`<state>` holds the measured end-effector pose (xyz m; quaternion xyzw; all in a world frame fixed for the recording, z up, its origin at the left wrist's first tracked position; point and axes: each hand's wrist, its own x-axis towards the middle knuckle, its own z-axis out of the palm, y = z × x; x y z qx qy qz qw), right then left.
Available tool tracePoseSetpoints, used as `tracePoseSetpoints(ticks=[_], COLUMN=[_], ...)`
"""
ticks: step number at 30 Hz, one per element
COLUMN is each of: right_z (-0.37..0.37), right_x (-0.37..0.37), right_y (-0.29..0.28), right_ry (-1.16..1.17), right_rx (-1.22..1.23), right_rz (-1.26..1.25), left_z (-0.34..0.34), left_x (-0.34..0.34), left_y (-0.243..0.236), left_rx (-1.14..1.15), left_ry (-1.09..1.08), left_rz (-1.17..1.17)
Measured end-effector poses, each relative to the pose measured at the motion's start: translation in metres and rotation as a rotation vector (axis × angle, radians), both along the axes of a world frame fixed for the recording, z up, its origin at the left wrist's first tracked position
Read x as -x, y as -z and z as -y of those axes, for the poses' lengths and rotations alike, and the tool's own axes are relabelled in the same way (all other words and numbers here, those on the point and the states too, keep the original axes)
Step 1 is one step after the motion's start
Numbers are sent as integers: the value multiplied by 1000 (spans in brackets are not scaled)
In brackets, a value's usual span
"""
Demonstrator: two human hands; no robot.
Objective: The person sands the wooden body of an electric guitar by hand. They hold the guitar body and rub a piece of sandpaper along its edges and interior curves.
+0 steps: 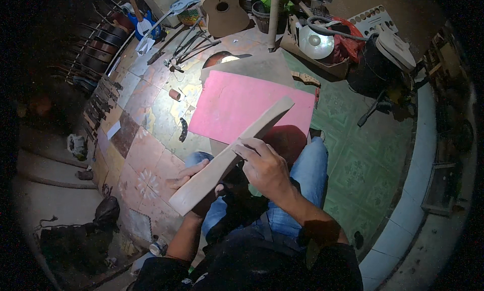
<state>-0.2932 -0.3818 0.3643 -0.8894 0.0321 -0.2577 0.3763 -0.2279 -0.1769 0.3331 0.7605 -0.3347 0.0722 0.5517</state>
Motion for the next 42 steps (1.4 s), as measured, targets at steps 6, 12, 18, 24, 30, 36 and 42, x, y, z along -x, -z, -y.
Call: tracePoseSetpoints(ticks=[6,12,18,24,30,36,42], right_z=[-8,-6,-4,2,-12,-22,-24], right_x=[3,10,3,8,16,28,36], right_y=[0,5,-9,6,-8,-16,-15], right_ry=[63,23,6,-77,-207,-194,-163], right_rx=[51,10,-18,-183,-305,-363,-390], right_rz=[-19,77,-45,-47,4,33,-39], left_z=[10,-5,-7,-10,-17,-10,-9], left_x=[8,8,10,7,22,30,34], left_y=[-5,28,46,19,37,22,24], left_rx=[228,171,140,59,138,155,163], left_ry=[-11,44,-1,123,99,140,132], left_rz=[-150,-313,-218,-437,-369,-390,-409])
